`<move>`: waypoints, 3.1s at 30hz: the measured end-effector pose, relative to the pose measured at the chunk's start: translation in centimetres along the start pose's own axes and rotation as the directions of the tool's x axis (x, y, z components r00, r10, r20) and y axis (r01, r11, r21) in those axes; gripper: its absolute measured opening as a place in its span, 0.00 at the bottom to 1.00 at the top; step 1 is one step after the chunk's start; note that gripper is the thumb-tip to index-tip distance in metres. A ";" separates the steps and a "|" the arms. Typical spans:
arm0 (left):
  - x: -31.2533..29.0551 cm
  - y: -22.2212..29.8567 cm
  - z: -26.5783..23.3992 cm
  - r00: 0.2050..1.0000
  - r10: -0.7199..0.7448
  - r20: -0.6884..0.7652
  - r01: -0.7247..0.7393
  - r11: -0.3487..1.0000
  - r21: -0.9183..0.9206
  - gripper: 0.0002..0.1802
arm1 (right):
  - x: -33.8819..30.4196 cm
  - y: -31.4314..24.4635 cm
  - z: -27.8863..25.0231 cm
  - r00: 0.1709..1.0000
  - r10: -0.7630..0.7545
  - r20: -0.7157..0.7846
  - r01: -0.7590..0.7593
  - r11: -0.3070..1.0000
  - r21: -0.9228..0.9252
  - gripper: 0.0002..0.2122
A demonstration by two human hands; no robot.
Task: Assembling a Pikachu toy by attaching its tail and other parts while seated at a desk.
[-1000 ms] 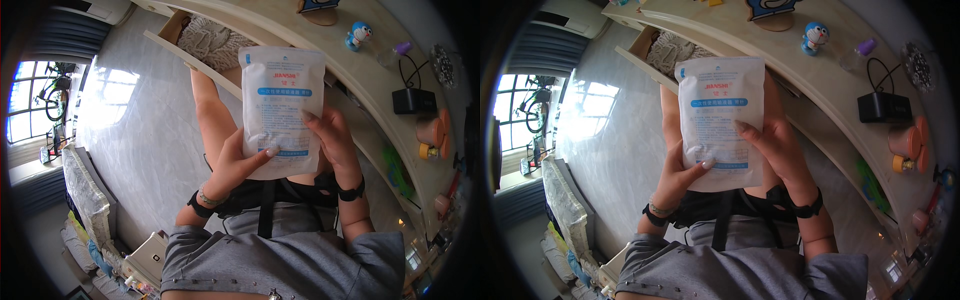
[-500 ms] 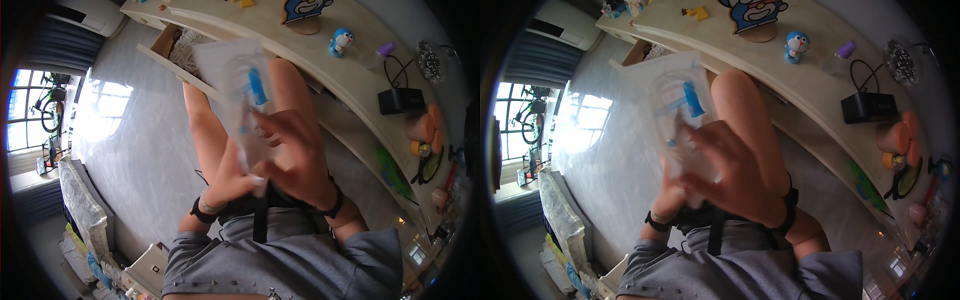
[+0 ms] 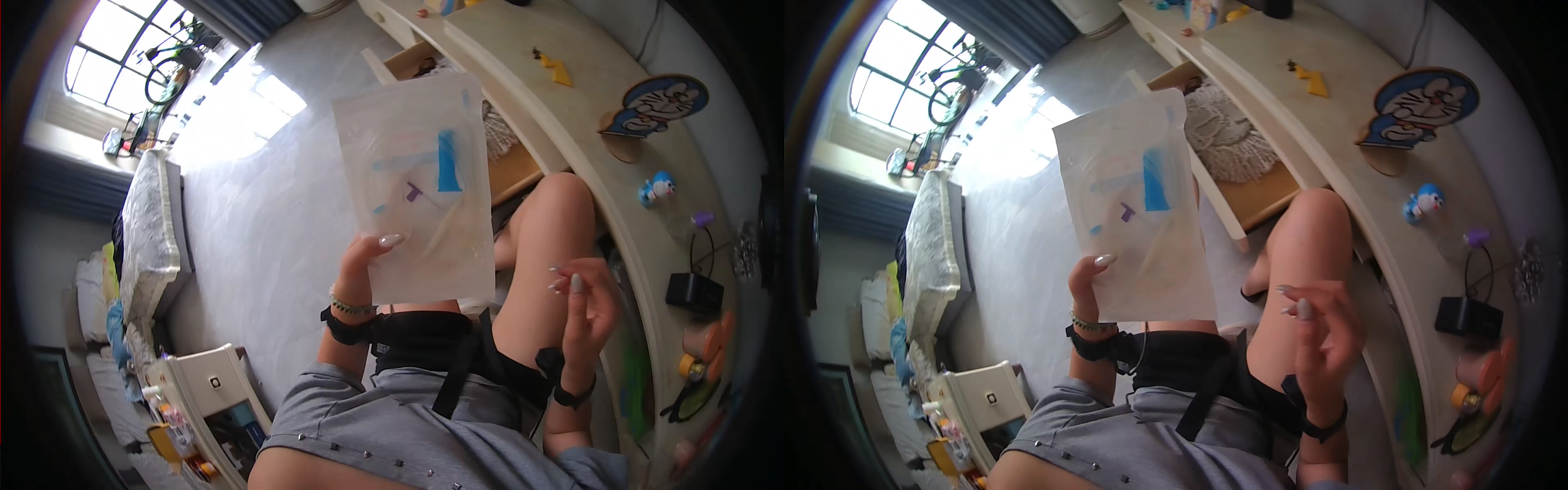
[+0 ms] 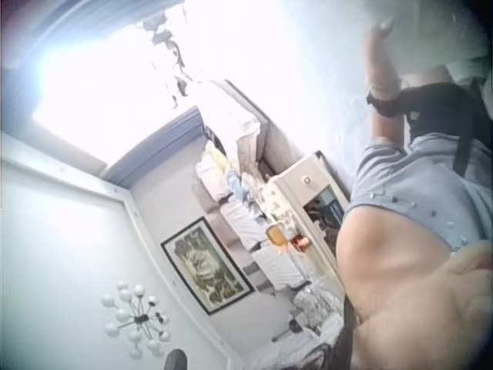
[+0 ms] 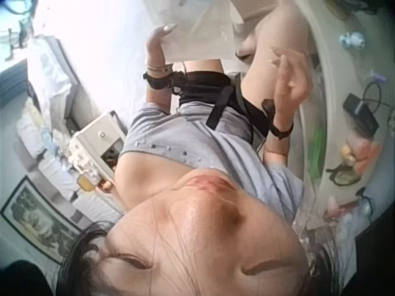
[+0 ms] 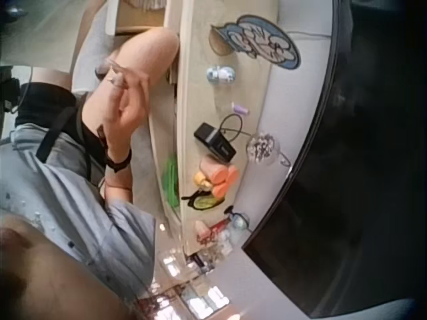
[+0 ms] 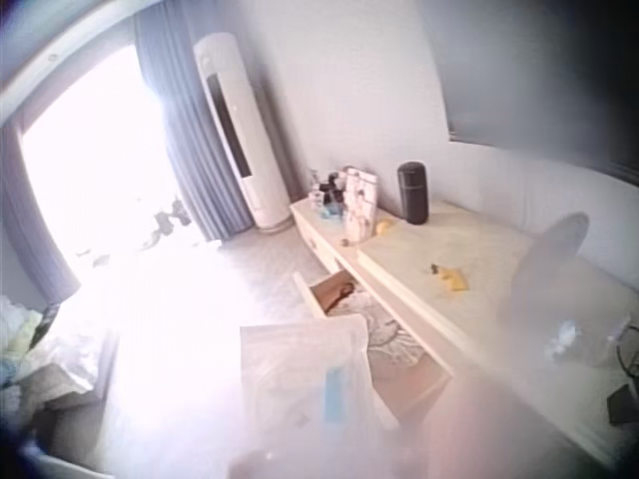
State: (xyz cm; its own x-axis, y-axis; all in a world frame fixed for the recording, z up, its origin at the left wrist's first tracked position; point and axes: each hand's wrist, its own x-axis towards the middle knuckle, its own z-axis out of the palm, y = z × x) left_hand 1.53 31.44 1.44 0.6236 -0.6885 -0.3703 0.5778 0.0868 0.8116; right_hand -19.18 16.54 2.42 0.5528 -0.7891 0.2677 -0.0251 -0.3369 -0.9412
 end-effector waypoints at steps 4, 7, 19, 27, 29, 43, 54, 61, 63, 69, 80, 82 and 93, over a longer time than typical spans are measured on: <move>-1.0 0.5 -0.9 0.997 0.072 -0.029 -0.073 0.997 -0.017 0.23 | 0.4 0.6 -0.2 1.000 -0.002 0.006 0.002 1.000 -0.008 0.07; -1.1 0.7 -1.4 0.993 0.116 0.008 -0.115 0.990 -0.080 0.24 | 0.5 1.4 -0.1 1.000 0.027 -0.001 -0.027 0.999 0.041 0.07; -0.9 -0.2 -1.5 0.992 0.111 0.068 -0.104 0.989 -0.103 0.26 | -0.2 2.2 -0.1 0.995 0.096 0.028 -0.097 0.995 0.019 0.07; -0.7 0.0 -0.8 0.986 0.139 0.091 -0.129 0.986 -0.110 0.26 | 0.0 2.1 -0.2 0.994 0.091 0.068 -0.090 0.996 -0.022 0.07; -0.5 0.0 -0.5 0.984 0.156 0.087 -0.147 0.984 -0.098 0.26 | 0.2 1.8 0.1 0.993 0.093 0.075 -0.091 0.996 -0.022 0.07; -1.3 0.2 0.3 0.986 0.119 0.120 -0.104 0.986 -0.127 0.30 | 3.2 -1.1 6.4 0.901 -0.046 0.432 -0.070 0.966 0.250 0.09; 1.0 1.0 0.7 0.960 0.270 0.071 -0.279 0.933 0.226 0.17 | 3.1 -0.4 6.9 0.932 -0.028 0.363 0.010 0.999 0.052 0.06; 0.8 1.3 0.9 0.927 0.370 0.058 -0.367 0.869 0.331 0.13 | 2.7 0.4 7.5 0.933 -0.024 0.360 0.017 1.000 0.024 0.06; 0.9 1.2 0.2 0.924 0.375 0.075 -0.377 0.861 0.341 0.12 | 2.6 0.7 7.9 0.934 -0.027 0.356 0.024 1.000 0.013 0.06; 2.1 0.3 0.7 0.933 0.359 0.039 -0.348 0.863 0.366 0.12 | 2.8 1.7 7.2 0.942 0.018 0.335 -0.022 1.000 0.009 0.07; 20.7 -1.0 -4.2 0.971 0.239 -0.008 -0.211 0.869 0.447 0.21 | 1.5 3.8 4.4 0.931 0.080 0.355 -0.086 0.996 0.003 0.09; 25.0 -0.3 -2.4 0.982 0.178 -0.062 -0.090 0.733 0.675 0.27 | 1.4 3.7 4.2 0.925 0.104 0.366 -0.108 0.994 -0.008 0.08; 26.5 -9.7 -6.0 0.746 0.597 -0.297 -0.301 0.699 0.649 0.31 | 0.8 3.4 0.7 0.941 0.120 0.317 -0.099 0.992 -0.082 0.06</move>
State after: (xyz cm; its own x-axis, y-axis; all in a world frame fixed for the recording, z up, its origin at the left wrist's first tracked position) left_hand 15.57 16.71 -18.99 0.9659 -0.2482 0.0740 -0.1256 -0.1991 0.9719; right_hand -18.20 15.11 -0.66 0.7811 -0.6201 0.0732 -0.1483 -0.2981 -0.9429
